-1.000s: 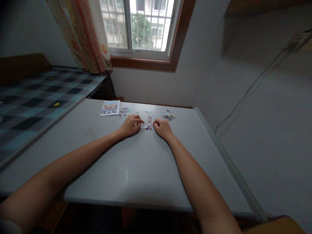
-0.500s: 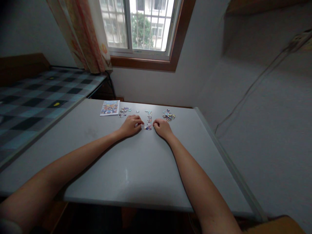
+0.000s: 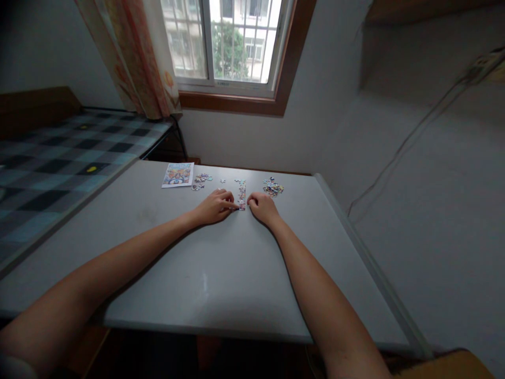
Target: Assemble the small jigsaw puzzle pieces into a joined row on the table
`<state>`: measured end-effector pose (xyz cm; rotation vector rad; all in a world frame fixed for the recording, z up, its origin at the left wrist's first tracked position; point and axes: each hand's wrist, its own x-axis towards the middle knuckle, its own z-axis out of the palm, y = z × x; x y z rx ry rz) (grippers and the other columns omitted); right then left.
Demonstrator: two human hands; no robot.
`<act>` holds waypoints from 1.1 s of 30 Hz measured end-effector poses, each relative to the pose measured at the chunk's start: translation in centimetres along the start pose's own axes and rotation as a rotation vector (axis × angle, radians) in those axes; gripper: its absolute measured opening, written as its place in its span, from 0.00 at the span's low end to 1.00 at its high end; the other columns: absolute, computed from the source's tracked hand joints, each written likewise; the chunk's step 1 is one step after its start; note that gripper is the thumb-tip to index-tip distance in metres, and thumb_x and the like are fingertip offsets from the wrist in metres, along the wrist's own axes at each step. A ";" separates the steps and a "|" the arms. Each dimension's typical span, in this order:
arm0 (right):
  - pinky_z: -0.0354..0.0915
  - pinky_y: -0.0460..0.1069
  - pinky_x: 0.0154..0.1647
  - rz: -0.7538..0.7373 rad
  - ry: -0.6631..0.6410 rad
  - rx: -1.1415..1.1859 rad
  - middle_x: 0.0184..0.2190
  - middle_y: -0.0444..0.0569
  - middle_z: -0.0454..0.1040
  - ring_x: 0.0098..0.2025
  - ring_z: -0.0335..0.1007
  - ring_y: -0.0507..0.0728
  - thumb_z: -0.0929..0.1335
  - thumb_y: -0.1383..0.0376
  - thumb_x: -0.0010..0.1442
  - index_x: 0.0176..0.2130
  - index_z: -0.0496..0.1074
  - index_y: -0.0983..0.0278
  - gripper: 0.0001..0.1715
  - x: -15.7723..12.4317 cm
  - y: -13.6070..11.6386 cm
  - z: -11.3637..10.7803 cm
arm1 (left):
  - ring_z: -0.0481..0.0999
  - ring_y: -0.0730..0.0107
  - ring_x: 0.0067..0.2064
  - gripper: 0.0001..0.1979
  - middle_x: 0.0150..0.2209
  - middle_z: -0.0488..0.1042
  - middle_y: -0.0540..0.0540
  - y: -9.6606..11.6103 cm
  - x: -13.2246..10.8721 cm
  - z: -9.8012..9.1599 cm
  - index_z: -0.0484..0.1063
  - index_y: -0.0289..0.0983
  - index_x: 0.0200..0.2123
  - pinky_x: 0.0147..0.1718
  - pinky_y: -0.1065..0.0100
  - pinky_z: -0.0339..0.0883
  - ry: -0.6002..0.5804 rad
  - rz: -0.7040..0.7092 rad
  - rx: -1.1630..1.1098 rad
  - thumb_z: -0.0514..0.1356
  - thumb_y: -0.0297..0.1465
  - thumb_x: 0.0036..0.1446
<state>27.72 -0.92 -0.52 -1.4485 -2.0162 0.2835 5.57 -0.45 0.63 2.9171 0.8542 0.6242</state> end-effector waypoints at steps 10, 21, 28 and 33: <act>0.60 0.47 0.35 -0.004 0.004 -0.005 0.26 0.47 0.76 0.31 0.69 0.55 0.62 0.70 0.51 0.26 0.74 0.62 0.12 0.0 0.1 0.0 | 0.68 0.63 0.42 0.16 0.39 0.73 0.44 0.1 0.0 -0.1 0.79 0.44 0.44 0.44 0.60 0.61 0.010 -0.024 -0.035 0.56 0.26 0.58; 0.61 0.48 0.37 0.002 -0.015 -0.021 0.28 0.48 0.77 0.32 0.70 0.55 0.61 0.70 0.52 0.27 0.75 0.63 0.13 0.0 0.0 0.0 | 0.68 0.63 0.43 0.19 0.39 0.72 0.44 0.0 0.0 0.0 0.77 0.42 0.49 0.45 0.61 0.62 0.034 -0.025 -0.052 0.55 0.26 0.56; 0.61 0.47 0.37 0.009 -0.025 -0.011 0.27 0.48 0.77 0.32 0.69 0.55 0.61 0.70 0.52 0.27 0.75 0.63 0.14 0.0 0.0 0.0 | 0.68 0.64 0.41 0.17 0.39 0.72 0.44 0.1 0.0 -0.1 0.78 0.43 0.47 0.44 0.62 0.62 0.014 0.015 -0.020 0.56 0.26 0.58; 0.61 0.48 0.38 0.013 -0.023 -0.007 0.28 0.49 0.77 0.33 0.70 0.56 0.61 0.70 0.52 0.27 0.75 0.63 0.14 0.0 -0.1 -0.1 | 0.68 0.64 0.42 0.16 0.39 0.73 0.44 0.0 0.0 0.0 0.79 0.42 0.45 0.44 0.62 0.62 0.032 0.026 -0.029 0.56 0.26 0.58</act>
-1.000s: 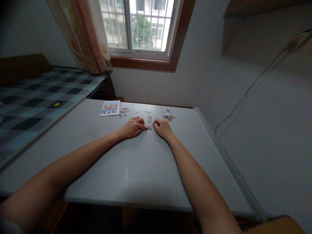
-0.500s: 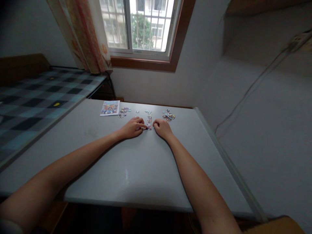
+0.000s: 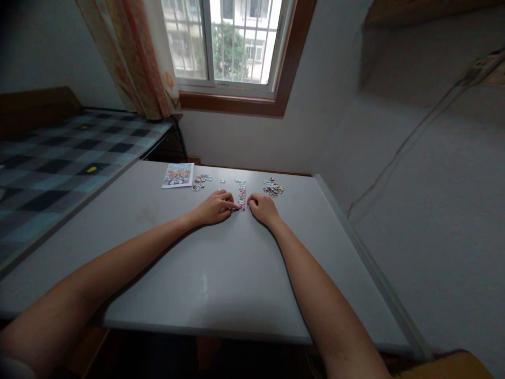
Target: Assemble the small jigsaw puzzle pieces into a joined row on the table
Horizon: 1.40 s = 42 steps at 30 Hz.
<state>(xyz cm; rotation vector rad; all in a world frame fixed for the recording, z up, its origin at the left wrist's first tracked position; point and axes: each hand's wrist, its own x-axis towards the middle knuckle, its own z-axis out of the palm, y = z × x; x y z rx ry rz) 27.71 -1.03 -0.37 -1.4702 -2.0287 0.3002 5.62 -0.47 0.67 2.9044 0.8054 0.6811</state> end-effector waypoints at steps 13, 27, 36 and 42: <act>0.60 0.48 0.36 0.008 -0.006 -0.009 0.27 0.48 0.77 0.31 0.68 0.55 0.61 0.70 0.52 0.27 0.75 0.63 0.14 0.0 0.0 0.1 | 0.67 0.63 0.42 0.18 0.40 0.74 0.44 0.1 -0.1 -0.1 0.77 0.44 0.48 0.44 0.60 0.61 0.004 -0.043 0.068 0.56 0.27 0.57; 0.60 0.48 0.37 0.008 -0.003 -0.007 0.28 0.48 0.77 0.32 0.69 0.55 0.61 0.70 0.53 0.27 0.75 0.63 0.13 0.0 0.0 0.0 | 0.68 0.63 0.41 0.14 0.38 0.75 0.44 -0.3 0.0 0.4 0.79 0.40 0.42 0.44 0.60 0.59 0.028 -0.121 0.059 0.55 0.27 0.56; 0.60 0.47 0.36 0.006 -0.008 -0.009 0.27 0.48 0.77 0.31 0.68 0.55 0.61 0.70 0.53 0.27 0.75 0.63 0.13 -0.1 -0.1 -0.1 | 0.66 0.62 0.44 0.19 0.40 0.72 0.43 0.0 0.0 0.1 0.75 0.43 0.51 0.47 0.59 0.61 0.001 0.008 0.016 0.55 0.27 0.57; 0.61 0.47 0.37 0.012 -0.004 -0.015 0.27 0.47 0.77 0.31 0.69 0.55 0.61 0.70 0.53 0.27 0.75 0.63 0.13 -0.1 -0.1 -0.1 | 0.65 0.61 0.45 0.20 0.42 0.72 0.44 0.3 0.0 -0.3 0.76 0.45 0.51 0.49 0.58 0.60 -0.028 0.004 0.007 0.56 0.26 0.56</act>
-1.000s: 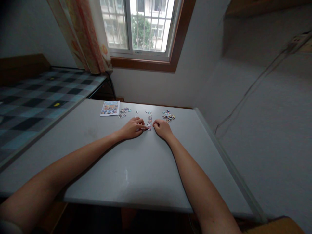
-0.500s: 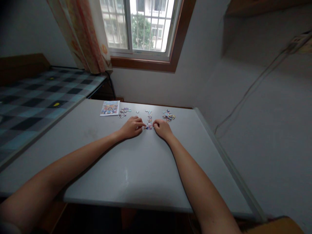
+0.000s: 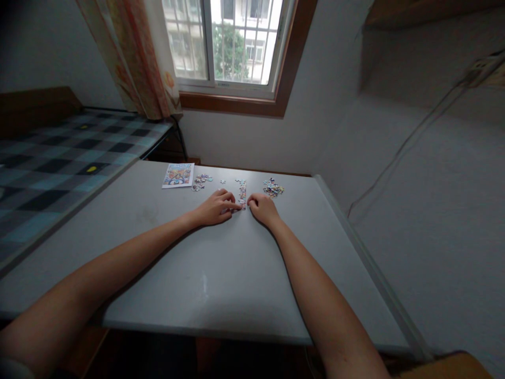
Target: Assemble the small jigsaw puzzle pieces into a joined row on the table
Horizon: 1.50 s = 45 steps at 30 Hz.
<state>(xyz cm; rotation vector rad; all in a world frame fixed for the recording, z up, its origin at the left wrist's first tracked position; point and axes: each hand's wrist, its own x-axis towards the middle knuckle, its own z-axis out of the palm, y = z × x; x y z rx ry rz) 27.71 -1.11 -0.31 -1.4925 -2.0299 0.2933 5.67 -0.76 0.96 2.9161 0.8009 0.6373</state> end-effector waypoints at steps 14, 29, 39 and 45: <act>0.60 0.47 0.36 -0.004 0.008 -0.013 0.27 0.48 0.77 0.32 0.69 0.55 0.62 0.70 0.53 0.27 0.75 0.63 0.13 0.0 -0.1 0.0 | 0.65 0.62 0.45 0.20 0.42 0.72 0.43 0.1 0.0 0.0 0.75 0.42 0.51 0.50 0.59 0.62 0.028 0.011 -0.015 0.56 0.25 0.55; 0.61 0.47 0.37 0.008 0.011 -0.010 0.28 0.47 0.77 0.33 0.69 0.55 0.62 0.70 0.52 0.27 0.75 0.63 0.13 0.0 -0.1 0.1 | 0.66 0.61 0.46 0.17 0.42 0.72 0.43 -0.2 0.0 0.2 0.77 0.41 0.47 0.49 0.58 0.62 0.020 0.021 -0.006 0.56 0.27 0.55; 0.61 0.47 0.37 -0.017 0.005 -0.019 0.28 0.48 0.77 0.32 0.69 0.55 0.61 0.70 0.53 0.28 0.76 0.63 0.14 0.1 0.1 0.1 | 0.66 0.61 0.46 0.18 0.42 0.73 0.42 0.3 0.0 -0.2 0.76 0.39 0.49 0.49 0.57 0.62 -0.003 0.016 -0.008 0.55 0.27 0.56; 0.61 0.47 0.38 -0.015 0.008 -0.010 0.27 0.47 0.77 0.32 0.70 0.55 0.62 0.70 0.53 0.28 0.76 0.62 0.13 0.1 0.3 0.2 | 0.66 0.61 0.45 0.17 0.43 0.73 0.43 0.0 0.0 0.1 0.75 0.38 0.48 0.49 0.58 0.62 0.016 0.017 -0.010 0.55 0.27 0.57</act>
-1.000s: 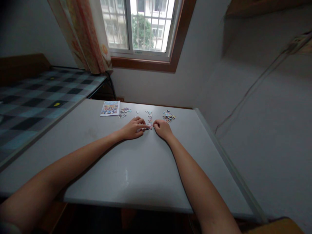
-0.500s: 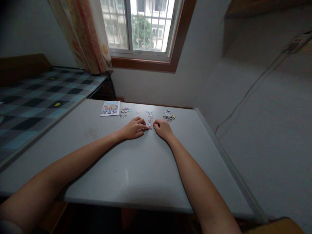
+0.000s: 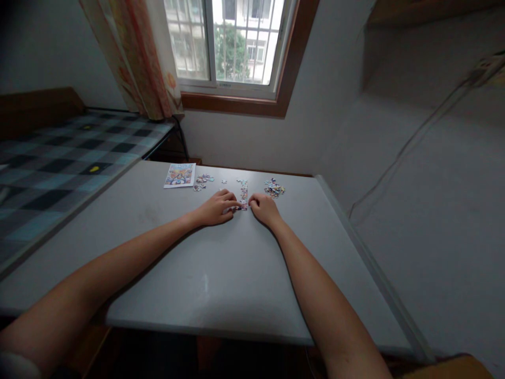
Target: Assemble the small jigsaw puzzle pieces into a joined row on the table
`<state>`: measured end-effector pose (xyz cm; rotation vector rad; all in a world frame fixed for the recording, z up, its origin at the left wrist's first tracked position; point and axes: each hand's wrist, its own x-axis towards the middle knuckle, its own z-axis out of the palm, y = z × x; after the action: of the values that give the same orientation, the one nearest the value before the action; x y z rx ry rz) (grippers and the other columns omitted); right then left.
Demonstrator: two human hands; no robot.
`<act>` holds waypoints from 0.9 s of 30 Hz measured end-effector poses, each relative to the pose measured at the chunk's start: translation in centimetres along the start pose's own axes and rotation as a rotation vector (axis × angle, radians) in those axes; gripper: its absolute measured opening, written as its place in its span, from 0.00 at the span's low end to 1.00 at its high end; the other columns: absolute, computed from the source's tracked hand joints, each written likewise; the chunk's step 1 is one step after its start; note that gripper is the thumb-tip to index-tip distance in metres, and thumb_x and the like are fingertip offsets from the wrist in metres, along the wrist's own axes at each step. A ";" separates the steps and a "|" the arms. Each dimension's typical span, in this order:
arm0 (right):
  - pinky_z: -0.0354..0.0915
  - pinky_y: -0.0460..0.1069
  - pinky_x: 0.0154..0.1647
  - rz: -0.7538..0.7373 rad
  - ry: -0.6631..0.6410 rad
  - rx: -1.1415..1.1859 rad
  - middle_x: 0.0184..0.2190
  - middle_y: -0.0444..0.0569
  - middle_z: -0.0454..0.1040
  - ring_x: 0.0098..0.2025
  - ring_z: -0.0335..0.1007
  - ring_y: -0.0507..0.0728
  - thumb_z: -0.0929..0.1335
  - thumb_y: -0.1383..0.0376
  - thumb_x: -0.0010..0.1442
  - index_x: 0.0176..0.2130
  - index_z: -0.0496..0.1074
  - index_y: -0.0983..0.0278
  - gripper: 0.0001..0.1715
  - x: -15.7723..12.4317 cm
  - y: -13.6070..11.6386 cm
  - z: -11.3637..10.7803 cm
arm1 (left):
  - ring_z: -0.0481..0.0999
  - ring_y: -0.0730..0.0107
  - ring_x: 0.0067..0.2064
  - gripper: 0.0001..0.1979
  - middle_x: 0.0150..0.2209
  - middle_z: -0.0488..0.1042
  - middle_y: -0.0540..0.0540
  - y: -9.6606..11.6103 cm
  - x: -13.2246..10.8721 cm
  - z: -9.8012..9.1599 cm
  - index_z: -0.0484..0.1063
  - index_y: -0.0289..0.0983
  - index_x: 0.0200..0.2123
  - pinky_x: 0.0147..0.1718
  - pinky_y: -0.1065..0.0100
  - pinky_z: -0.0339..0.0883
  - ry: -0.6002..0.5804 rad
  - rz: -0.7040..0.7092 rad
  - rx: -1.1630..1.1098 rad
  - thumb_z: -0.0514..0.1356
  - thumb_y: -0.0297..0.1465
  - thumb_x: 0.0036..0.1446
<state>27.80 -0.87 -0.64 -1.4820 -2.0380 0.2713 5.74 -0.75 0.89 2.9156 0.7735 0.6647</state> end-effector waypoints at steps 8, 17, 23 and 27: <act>0.61 0.47 0.38 0.005 0.000 -0.003 0.28 0.48 0.77 0.33 0.70 0.55 0.61 0.70 0.54 0.28 0.75 0.63 0.13 0.0 -0.2 -0.1 | 0.66 0.62 0.45 0.16 0.42 0.73 0.43 -0.1 -0.1 0.0 0.76 0.39 0.46 0.48 0.60 0.62 0.007 0.033 0.000 0.55 0.26 0.56; 0.62 0.48 0.39 0.014 -0.007 0.011 0.28 0.48 0.77 0.33 0.70 0.55 0.61 0.70 0.53 0.27 0.76 0.63 0.14 0.0 -0.5 -0.2 | 0.66 0.62 0.45 0.16 0.42 0.72 0.44 -0.1 -0.1 0.0 0.76 0.40 0.47 0.49 0.60 0.62 -0.003 0.049 -0.016 0.54 0.27 0.58; 0.61 0.47 0.37 0.007 -0.001 -0.001 0.28 0.48 0.77 0.32 0.69 0.55 0.61 0.70 0.53 0.28 0.76 0.63 0.14 0.0 -0.1 0.0 | 0.66 0.63 0.44 0.17 0.42 0.72 0.43 -0.2 0.0 0.1 0.73 0.40 0.52 0.47 0.61 0.62 0.002 0.059 -0.010 0.52 0.27 0.62; 0.60 0.47 0.36 0.003 0.005 0.001 0.28 0.48 0.77 0.32 0.69 0.55 0.61 0.70 0.53 0.28 0.75 0.63 0.14 0.1 0.0 0.1 | 0.66 0.63 0.44 0.17 0.42 0.72 0.43 -0.2 0.0 0.1 0.74 0.43 0.52 0.47 0.61 0.61 -0.005 0.062 0.011 0.53 0.28 0.62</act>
<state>27.74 -0.79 -0.76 -1.4834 -2.0320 0.2700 5.66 -0.57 0.72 2.9607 0.6915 0.6601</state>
